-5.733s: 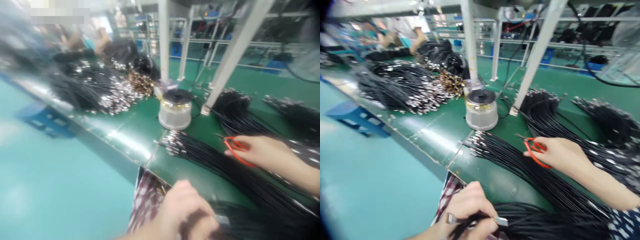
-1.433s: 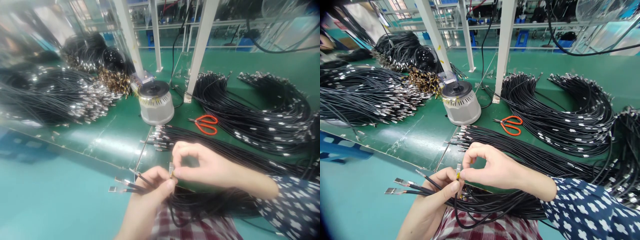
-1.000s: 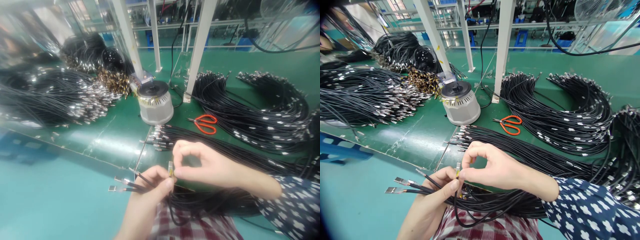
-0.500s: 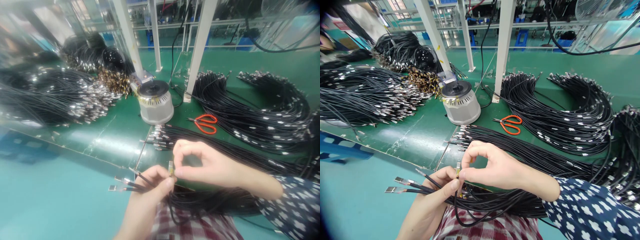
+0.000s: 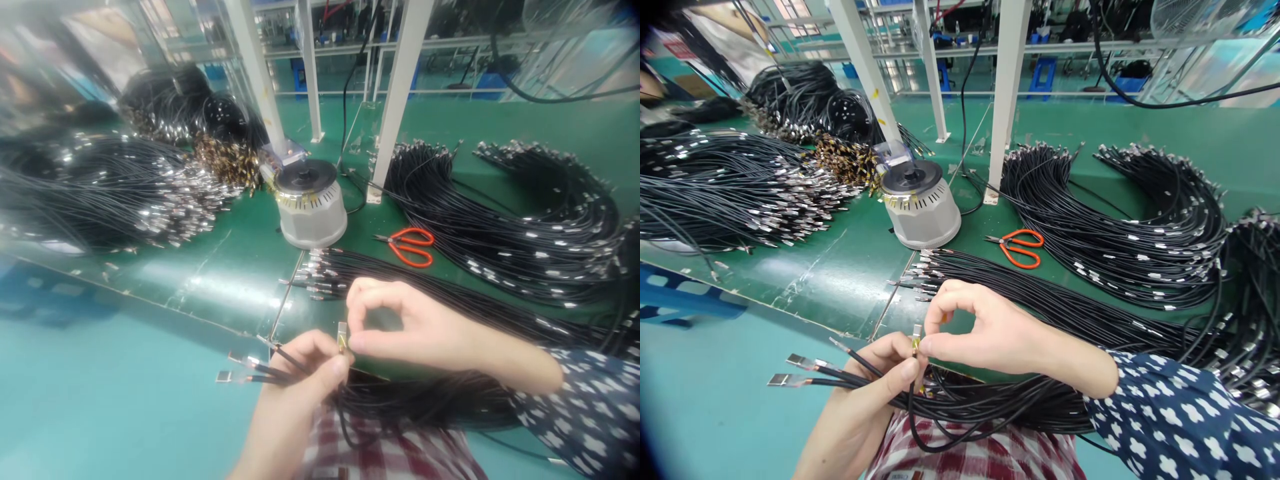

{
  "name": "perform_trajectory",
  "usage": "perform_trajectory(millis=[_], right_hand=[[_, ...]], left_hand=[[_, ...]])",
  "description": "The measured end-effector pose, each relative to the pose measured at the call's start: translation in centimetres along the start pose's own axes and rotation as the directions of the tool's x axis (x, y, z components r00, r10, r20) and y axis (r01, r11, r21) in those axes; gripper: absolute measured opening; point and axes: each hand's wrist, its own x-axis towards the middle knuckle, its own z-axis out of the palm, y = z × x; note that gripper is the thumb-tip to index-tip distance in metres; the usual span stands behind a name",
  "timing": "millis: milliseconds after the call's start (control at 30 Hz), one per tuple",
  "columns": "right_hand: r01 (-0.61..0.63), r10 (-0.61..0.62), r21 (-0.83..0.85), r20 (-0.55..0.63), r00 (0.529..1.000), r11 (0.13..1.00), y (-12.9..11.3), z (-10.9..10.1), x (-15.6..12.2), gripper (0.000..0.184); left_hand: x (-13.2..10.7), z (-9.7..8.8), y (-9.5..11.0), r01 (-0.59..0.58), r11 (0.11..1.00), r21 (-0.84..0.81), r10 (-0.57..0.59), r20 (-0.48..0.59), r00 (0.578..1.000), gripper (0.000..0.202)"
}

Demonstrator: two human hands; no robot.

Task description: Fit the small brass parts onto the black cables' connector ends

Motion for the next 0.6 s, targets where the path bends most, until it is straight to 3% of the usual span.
perform_trajectory(millis=[400,600], right_hand=[[-0.047,0.046,-0.027,-0.021,0.999,0.999,-0.32,0.25,0.03,0.013],[-0.111,0.109,-0.03,-0.045,0.993,0.993,-0.54,0.56,-0.02,0.012]], left_hand=[[-0.1,0.24,0.16,0.003,1.0,-0.015,-0.003,-0.007,1.0,0.02],[-0.14,0.39,0.16,-0.059,0.996,0.071,0.059,-0.007,0.998,0.021]])
